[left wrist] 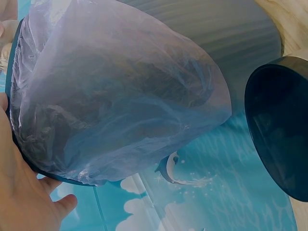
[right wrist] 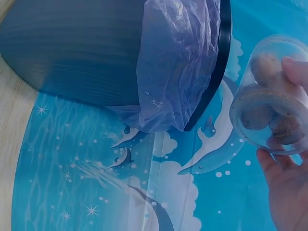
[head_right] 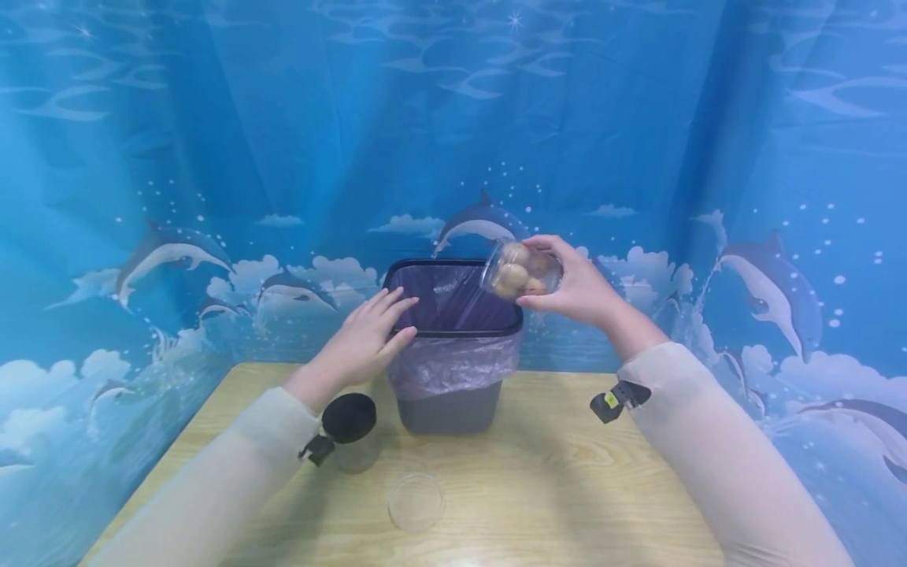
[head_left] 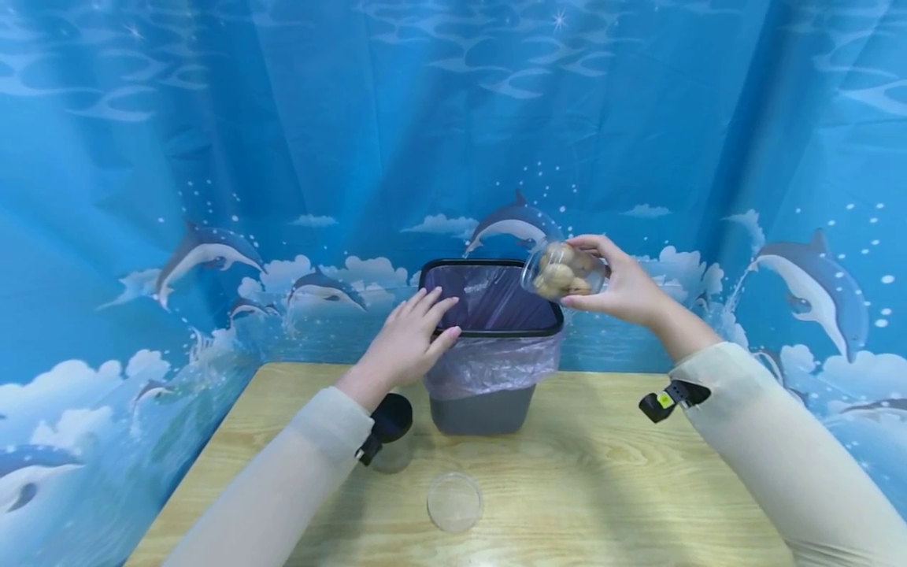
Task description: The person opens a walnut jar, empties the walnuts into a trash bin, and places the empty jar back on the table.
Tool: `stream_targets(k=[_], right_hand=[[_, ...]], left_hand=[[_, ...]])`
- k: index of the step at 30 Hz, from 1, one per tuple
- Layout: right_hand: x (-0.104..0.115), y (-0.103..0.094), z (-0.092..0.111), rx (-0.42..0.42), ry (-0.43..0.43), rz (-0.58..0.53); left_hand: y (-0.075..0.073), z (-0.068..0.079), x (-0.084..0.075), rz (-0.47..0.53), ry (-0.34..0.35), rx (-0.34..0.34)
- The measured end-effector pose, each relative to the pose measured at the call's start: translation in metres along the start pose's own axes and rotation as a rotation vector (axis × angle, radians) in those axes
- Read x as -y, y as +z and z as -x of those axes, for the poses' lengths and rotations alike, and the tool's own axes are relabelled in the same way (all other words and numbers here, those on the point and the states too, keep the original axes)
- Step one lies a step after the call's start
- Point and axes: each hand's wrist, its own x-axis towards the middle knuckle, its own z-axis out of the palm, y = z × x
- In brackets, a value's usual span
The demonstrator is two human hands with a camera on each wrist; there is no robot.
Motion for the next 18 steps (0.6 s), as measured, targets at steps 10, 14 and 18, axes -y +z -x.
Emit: stream_targets(k=[10, 14, 18], right_hand=[[0.0017, -0.0017, -0.0024, 0.048, -0.017, 0.013], [0.0010, -0.0013, -0.0027, 0.064, -0.009, 0.031], [-0.0006, -0.0001, -0.0017, 0.082, -0.001, 0.039]], left_hand=[[-0.0013, 0.0005, -0.0005, 0.004, 0.001, 0.004], [-0.0014, 0.0004, -0.0002, 0.000, 0.008, -0.003], [-0.0014, 0.0003, -0.0002, 0.003, 0.012, -0.001]])
